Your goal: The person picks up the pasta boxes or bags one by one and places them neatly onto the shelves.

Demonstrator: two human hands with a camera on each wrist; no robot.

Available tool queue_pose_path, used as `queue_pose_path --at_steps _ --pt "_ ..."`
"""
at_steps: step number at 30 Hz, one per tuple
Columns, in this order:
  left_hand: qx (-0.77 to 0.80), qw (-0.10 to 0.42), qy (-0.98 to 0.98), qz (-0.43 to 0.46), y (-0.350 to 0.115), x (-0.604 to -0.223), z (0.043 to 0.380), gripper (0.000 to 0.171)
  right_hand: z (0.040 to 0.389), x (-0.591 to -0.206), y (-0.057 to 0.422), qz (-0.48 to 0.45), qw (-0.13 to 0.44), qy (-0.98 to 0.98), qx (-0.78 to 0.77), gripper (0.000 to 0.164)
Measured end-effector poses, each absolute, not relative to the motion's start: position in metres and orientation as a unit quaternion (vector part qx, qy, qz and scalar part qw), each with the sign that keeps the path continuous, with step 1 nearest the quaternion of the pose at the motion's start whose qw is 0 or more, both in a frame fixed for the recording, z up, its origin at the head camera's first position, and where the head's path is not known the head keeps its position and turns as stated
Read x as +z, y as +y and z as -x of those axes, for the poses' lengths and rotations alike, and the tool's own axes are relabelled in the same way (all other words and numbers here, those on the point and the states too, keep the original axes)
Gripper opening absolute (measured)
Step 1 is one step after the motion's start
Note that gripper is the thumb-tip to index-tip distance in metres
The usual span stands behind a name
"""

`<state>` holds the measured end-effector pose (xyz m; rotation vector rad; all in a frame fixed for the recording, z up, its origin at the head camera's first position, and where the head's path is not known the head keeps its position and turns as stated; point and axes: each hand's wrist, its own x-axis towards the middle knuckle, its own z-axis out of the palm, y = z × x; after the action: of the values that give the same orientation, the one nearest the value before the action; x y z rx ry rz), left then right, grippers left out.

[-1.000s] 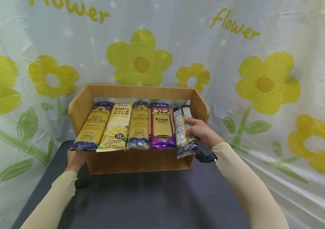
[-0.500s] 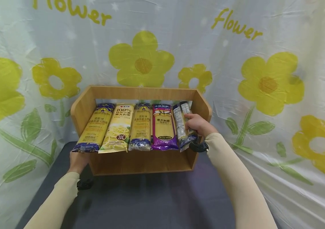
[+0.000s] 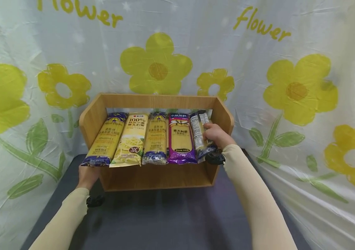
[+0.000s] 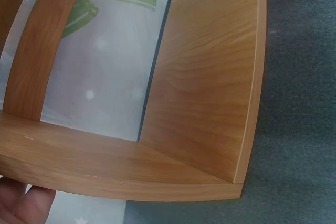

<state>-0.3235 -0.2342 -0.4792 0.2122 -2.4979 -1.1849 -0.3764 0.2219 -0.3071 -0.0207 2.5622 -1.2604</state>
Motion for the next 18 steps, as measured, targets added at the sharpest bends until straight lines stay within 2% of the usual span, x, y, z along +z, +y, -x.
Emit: queue_pose_path --at_steps 11,18 --pt "-0.427 0.174 -0.884 -0.075 -0.232 -0.480 0.325 0.055 0.372 -0.312 0.220 -0.003 0.092 0.916 -0.391 0.080" --pt "-0.435 0.166 -0.882 -0.080 -0.234 -0.482 0.328 0.054 0.365 -0.316 0.221 0.001 0.051 0.946 -0.319 0.072"
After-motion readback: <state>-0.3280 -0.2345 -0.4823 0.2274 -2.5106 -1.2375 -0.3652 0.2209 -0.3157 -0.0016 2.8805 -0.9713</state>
